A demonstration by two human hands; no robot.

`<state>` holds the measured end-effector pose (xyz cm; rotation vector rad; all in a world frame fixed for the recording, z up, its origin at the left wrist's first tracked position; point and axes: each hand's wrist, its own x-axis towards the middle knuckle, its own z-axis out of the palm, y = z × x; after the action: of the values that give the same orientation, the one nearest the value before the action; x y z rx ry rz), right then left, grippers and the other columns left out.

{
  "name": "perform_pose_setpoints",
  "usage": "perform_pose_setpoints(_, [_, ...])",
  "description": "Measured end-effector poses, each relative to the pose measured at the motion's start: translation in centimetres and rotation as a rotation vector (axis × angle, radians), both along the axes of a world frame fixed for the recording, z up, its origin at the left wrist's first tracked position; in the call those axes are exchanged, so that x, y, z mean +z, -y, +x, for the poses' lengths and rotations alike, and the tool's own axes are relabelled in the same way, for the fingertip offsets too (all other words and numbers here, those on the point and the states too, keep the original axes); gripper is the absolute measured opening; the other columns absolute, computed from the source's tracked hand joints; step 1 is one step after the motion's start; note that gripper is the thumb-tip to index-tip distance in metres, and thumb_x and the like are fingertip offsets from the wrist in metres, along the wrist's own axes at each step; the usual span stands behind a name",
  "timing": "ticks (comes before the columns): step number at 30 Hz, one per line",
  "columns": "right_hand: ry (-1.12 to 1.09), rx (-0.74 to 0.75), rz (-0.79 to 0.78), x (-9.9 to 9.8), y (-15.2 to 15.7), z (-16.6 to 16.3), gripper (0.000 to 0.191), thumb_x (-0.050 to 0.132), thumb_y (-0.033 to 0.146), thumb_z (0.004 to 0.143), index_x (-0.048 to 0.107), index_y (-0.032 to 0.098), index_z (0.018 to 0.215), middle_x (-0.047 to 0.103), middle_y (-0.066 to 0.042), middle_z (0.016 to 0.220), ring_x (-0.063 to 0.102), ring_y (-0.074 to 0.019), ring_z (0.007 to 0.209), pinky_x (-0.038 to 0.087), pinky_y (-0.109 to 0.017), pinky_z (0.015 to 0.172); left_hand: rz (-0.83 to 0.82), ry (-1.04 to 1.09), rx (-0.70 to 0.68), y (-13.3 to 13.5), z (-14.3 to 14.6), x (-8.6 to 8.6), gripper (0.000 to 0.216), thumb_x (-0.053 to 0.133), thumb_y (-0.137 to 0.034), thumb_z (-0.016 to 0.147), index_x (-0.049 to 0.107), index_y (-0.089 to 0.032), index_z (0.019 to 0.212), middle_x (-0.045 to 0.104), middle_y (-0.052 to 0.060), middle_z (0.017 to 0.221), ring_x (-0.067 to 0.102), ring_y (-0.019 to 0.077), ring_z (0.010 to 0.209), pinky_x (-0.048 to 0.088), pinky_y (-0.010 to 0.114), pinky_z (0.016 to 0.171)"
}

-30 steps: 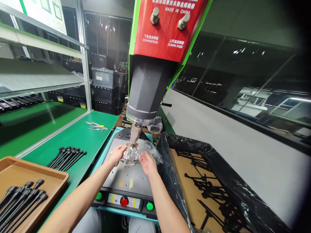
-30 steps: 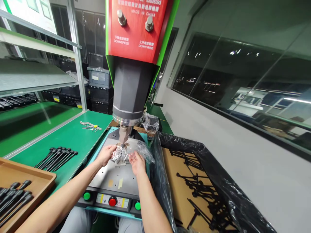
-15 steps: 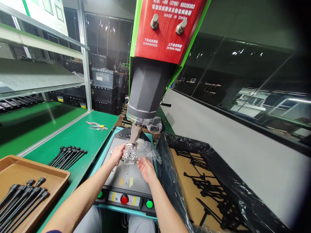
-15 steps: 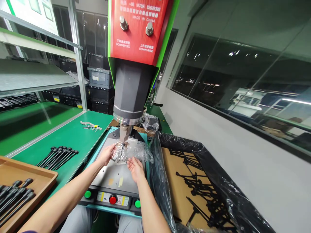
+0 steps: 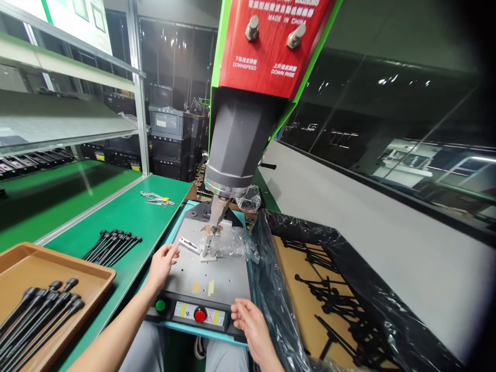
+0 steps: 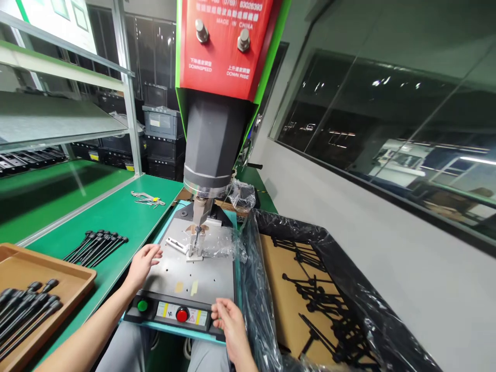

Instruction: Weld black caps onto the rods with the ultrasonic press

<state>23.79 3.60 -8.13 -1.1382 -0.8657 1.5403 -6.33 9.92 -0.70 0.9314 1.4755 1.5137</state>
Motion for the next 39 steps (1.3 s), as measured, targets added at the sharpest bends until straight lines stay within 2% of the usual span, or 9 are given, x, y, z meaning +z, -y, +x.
perform_pose_setpoints(4, [0.160,-0.089,-0.055,-3.6,1.9,2.2,0.056,0.078,0.066,0.055,0.070,0.017,0.081,0.066,-0.007,0.072,0.059,-0.0191,0.062,0.044,-0.026,0.050,-0.111,0.009,-0.105,5.9,-0.5,-5.0,0.048,0.065,-0.064,0.068,0.061,-0.016,0.071,0.061,0.002,0.062,0.055,0.0145,0.057,0.042,0.024,0.051])
perform_pose_setpoints(6, [0.241,-0.130,-0.057,-5.1,2.5,2.9,0.059,0.076,0.070,0.053,0.071,0.017,0.079,0.067,-0.009,0.073,0.060,-0.0219,0.064,0.044,-0.028,0.050,-0.193,0.007,-0.146,8.2,-0.8,-7.6,0.051,0.065,-0.067,0.065,0.059,-0.017,0.067,0.057,0.000,0.057,0.051,0.0140,0.053,0.038,0.023,0.047])
perform_pose_setpoints(9, [0.365,-0.153,-0.039,-6.2,3.1,3.3,0.056,0.073,0.069,0.056,0.073,0.019,0.084,0.070,-0.010,0.083,0.062,-0.0260,0.076,0.049,-0.031,0.057,-0.242,-0.092,-0.212,10.1,-1.8,-10.5,0.051,0.061,-0.069,0.068,0.058,-0.018,0.066,0.055,-0.001,0.058,0.050,0.0141,0.055,0.038,0.024,0.050])
perform_pose_setpoints(12, [0.470,-0.129,-0.025,-6.8,3.1,3.1,0.052,0.071,0.067,0.058,0.074,0.020,0.081,0.070,-0.009,0.082,0.061,-0.0263,0.074,0.050,-0.033,0.060,-0.240,-0.240,-0.231,10.3,-3.1,-11.9,0.053,0.057,-0.071,0.070,0.058,-0.018,0.066,0.056,-0.001,0.061,0.052,0.0156,0.059,0.042,0.025,0.056])
perform_pose_setpoints(19, [0.569,-0.133,-0.008,-8.2,2.4,2.5,0.049,0.063,0.068,0.063,0.071,0.021,0.073,0.067,-0.006,0.068,0.062,-0.0255,0.066,0.047,-0.030,0.054,-0.281,-0.327,-0.239,9.4,-3.3,-13.1,0.061,0.048,-0.080,0.066,0.055,-0.020,0.060,0.055,0.000,0.057,0.051,0.0170,0.054,0.043,0.027,0.055])
perform_pose_setpoints(23, [0.593,-0.186,0.011,-8.3,2.2,2.0,0.046,0.062,0.067,0.064,0.069,0.021,0.066,0.063,-0.005,0.060,0.059,-0.0232,0.059,0.045,-0.029,0.051,-0.311,-0.351,-0.207,9.2,-2.7,-12.7,0.060,0.047,-0.079,0.068,0.049,-0.020,0.056,0.051,-0.001,0.052,0.050,0.0169,0.051,0.042,0.027,0.054])
perform_pose_setpoints(27, [0.578,-0.217,0.005,-7.8,2.5,1.2,0.044,0.061,0.065,0.063,0.068,0.021,0.066,0.058,-0.003,0.055,0.056,-0.0216,0.054,0.041,-0.028,0.047,-0.323,-0.335,-0.196,9.6,-2.5,-12.0,0.059,0.047,-0.079,0.066,0.051,-0.021,0.059,0.054,-0.001,0.055,0.051,0.0171,0.051,0.042,0.027,0.052])
perform_pose_setpoints(33, [0.490,-0.127,-0.040,-7.8,3.8,0.6,0.047,0.064,0.065,0.061,0.069,0.019,0.069,0.063,-0.004,0.062,0.048,-0.0155,0.046,0.030,-0.024,0.040,-0.357,-0.371,-0.215,11.1,-2.8,-11.5,0.058,0.049,-0.079,0.066,0.053,-0.021,0.060,0.055,-0.001,0.053,0.051,0.0172,0.047,0.039,0.026,0.046])
perform_pose_setpoints(39, [0.431,-0.010,-0.050,-8.7,4.8,0.6,0.049,0.066,0.065,0.062,0.069,0.017,0.074,0.063,-0.004,0.065,0.046,-0.0121,0.044,0.025,-0.020,0.038,-0.374,-0.349,-0.254,12.6,-2.6,-12.8,0.058,0.046,-0.076,0.072,0.056,-0.020,0.063,0.054,0.000,0.053,0.048,0.0159,0.046,0.037,0.025,0.046])
